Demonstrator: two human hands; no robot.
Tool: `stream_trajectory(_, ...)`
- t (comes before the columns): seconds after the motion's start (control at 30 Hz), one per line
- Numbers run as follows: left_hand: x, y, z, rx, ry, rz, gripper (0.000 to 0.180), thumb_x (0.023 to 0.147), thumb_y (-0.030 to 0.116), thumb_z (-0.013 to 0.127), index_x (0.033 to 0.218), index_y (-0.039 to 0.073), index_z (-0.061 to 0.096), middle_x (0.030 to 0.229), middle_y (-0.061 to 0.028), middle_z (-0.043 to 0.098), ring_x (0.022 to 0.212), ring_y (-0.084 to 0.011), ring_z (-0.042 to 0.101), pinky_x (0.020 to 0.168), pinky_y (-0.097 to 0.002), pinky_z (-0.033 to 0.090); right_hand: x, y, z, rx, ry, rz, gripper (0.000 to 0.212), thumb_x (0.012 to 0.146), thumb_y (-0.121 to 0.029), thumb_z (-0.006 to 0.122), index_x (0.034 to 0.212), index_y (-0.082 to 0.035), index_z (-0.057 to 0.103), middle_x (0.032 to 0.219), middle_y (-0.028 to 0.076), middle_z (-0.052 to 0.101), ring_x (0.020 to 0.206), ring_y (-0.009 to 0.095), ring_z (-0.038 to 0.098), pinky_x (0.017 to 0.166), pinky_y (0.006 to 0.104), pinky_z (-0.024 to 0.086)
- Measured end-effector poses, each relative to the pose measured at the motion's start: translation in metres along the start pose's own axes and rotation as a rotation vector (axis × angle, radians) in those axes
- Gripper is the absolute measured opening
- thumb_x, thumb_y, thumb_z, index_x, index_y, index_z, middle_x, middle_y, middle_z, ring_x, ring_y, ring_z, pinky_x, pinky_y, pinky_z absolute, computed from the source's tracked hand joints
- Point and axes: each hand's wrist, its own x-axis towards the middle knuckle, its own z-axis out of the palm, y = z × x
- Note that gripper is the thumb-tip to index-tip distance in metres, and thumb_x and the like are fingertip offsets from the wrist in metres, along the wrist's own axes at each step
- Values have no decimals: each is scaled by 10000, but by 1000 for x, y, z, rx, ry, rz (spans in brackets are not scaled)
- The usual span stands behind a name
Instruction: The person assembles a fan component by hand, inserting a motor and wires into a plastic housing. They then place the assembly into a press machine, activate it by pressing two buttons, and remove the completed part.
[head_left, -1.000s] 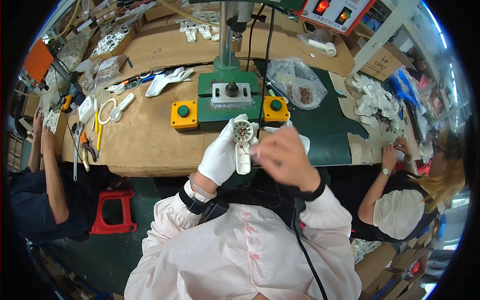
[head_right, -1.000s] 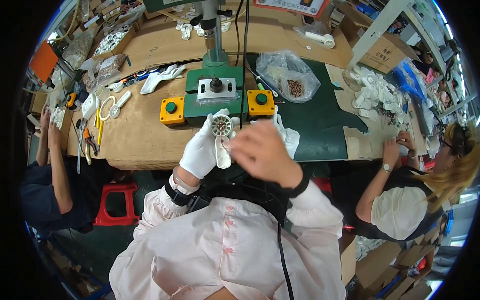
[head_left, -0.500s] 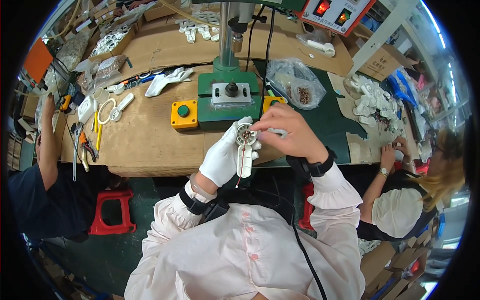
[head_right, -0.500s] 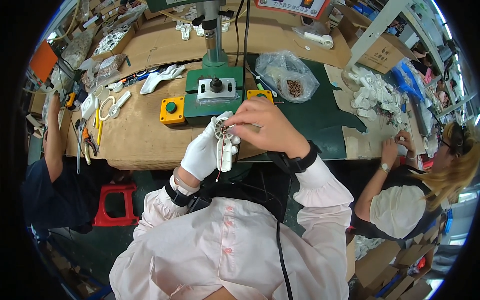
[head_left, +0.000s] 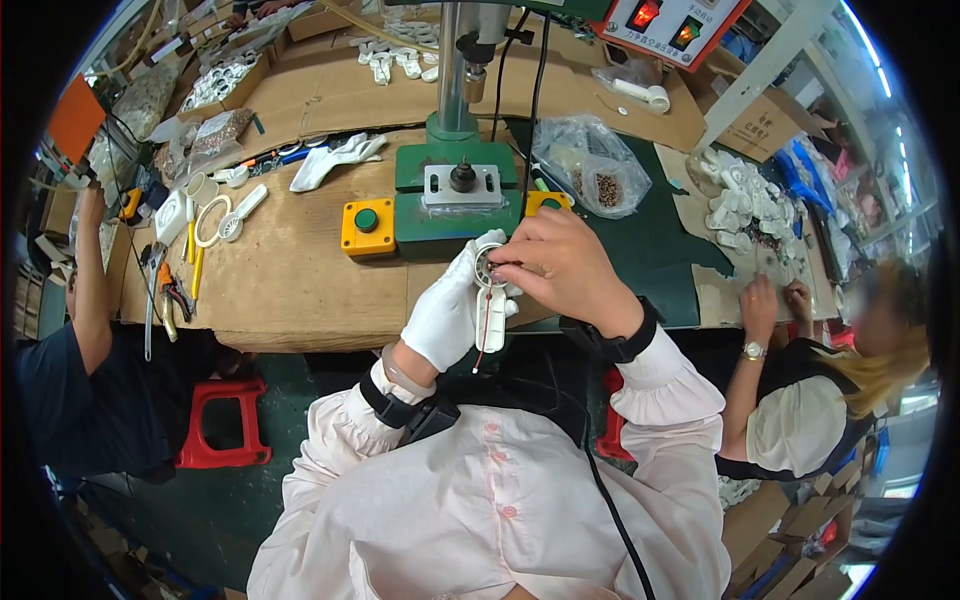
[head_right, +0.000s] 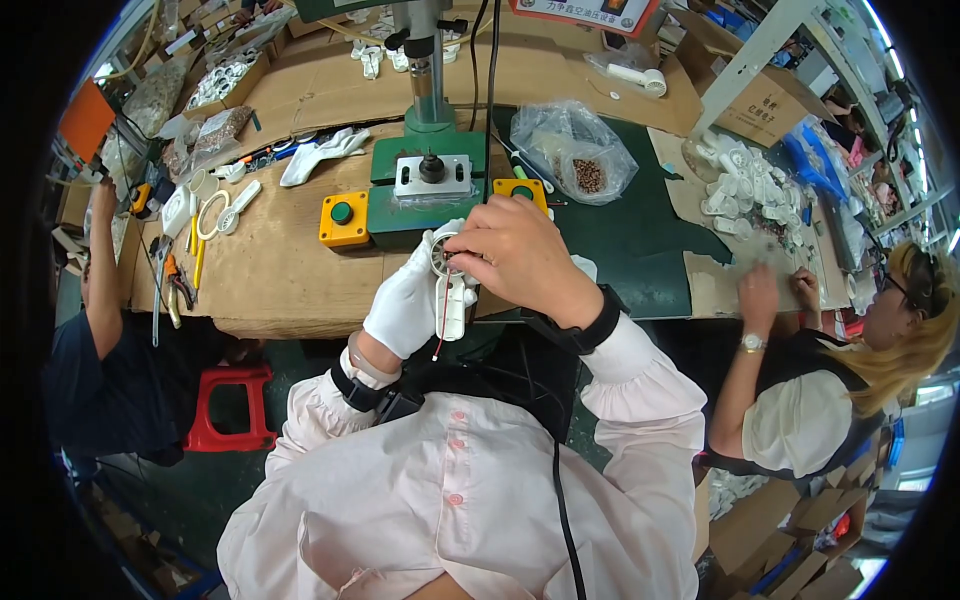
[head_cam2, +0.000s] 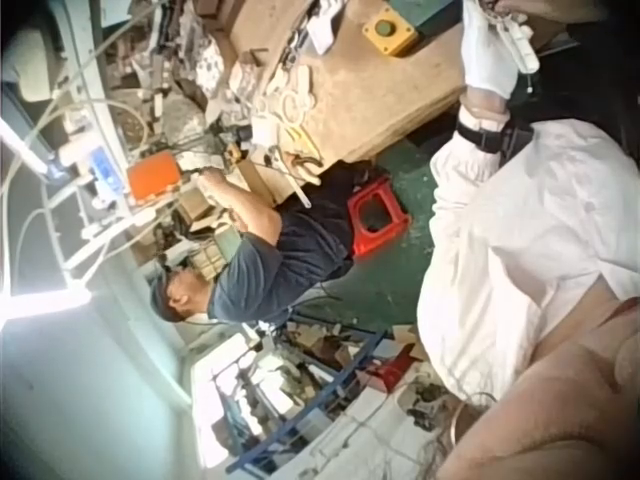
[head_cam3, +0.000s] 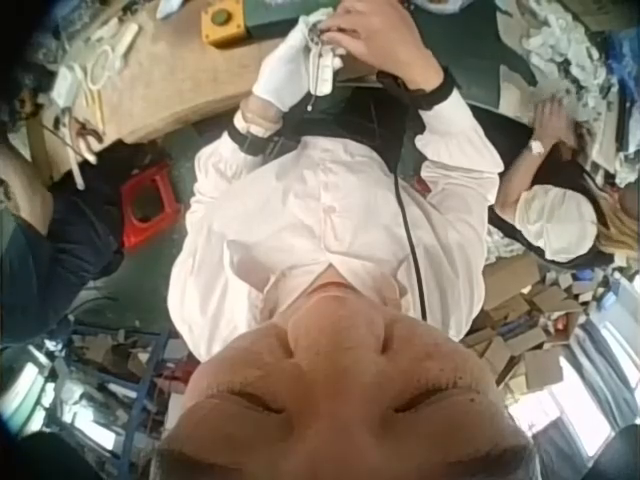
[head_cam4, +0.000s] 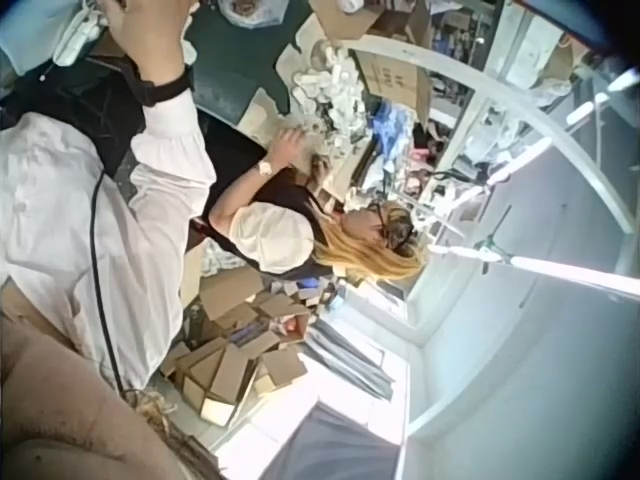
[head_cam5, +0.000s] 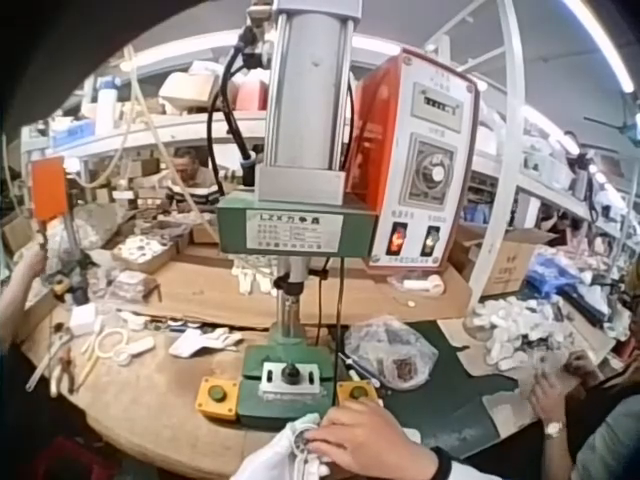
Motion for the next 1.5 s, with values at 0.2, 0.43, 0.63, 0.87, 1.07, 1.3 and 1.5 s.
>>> stream_trajectory(0.2, 3, -4, -8, 3, -58, 12, 465, 1059, 402, 372, 1423, 121, 441, 1156, -40, 613, 855, -183, 638, 772, -331, 553, 0, -1, 2, -31, 6, 1, 158, 735, -174, 783, 877, -111, 752, 782, 18, 622, 765, 228, 573, 691, 350, 442)
stream_trajectory(0.43, 5, -5, -7, -26, -14, 36, 474, 1059, 404, 369, 1428, 114, 430, 1144, -52, 618, 869, -182, 640, 774, -326, 556, -1, -1, 7, -38, 22, 26, 131, 734, -186, 768, 832, -103, 743, 785, 29, 622, 793, 235, 579, 721, 367, 439)
stream_trajectory(0.63, 7, -5, -13, -42, -68, 38, 488, 1056, 413, 373, 1426, 101, 428, 1135, -67, 625, 865, -190, 650, 772, -331, 562, 2, -2, 7, -63, 29, 4, 153, 736, -183, 780, 858, -96, 749, 772, 39, 625, 770, 240, 584, 701, 363, 446)
stream_trajectory(0.87, 7, -4, -16, -46, -28, 25, 492, 1054, 417, 373, 1419, 93, 436, 1136, -72, 627, 852, -198, 655, 763, -333, 562, 1, 0, 13, -33, 20, 35, 148, 746, -182, 776, 865, -97, 753, 774, 41, 630, 770, 241, 584, 704, 363, 450)
stream_trajectory(1.07, 8, 0, -14, -70, -28, 2, 493, 1054, 421, 369, 1417, 96, 441, 1136, -75, 630, 877, -198, 651, 776, -334, 556, 0, 2, 13, 37, 72, 73, 144, 772, -151, 755, 905, -95, 749, 778, 43, 636, 766, 238, 579, 708, 351, 448)
stream_trajectory(1.3, 7, 2, -16, -109, -144, 12, 490, 1055, 427, 365, 1427, 116, 433, 1220, -87, 614, 961, -198, 633, 814, -346, 544, -8, 4, 7, 35, 137, 79, 189, 781, -121, 734, 970, -113, 735, 869, 44, 655, 798, 232, 583, 716, 347, 441)
stream_trajectory(1.5, 8, 9, -5, -151, 35, 8, 483, 1053, 429, 374, 1434, 137, 427, 1301, -101, 588, 960, -194, 633, 812, -339, 542, -39, -49, 24, -3, -50, -163, 293, 737, -110, 734, 1023, -173, 712, 1109, 8, 635, 975, 199, 602, 798, 343, 462)
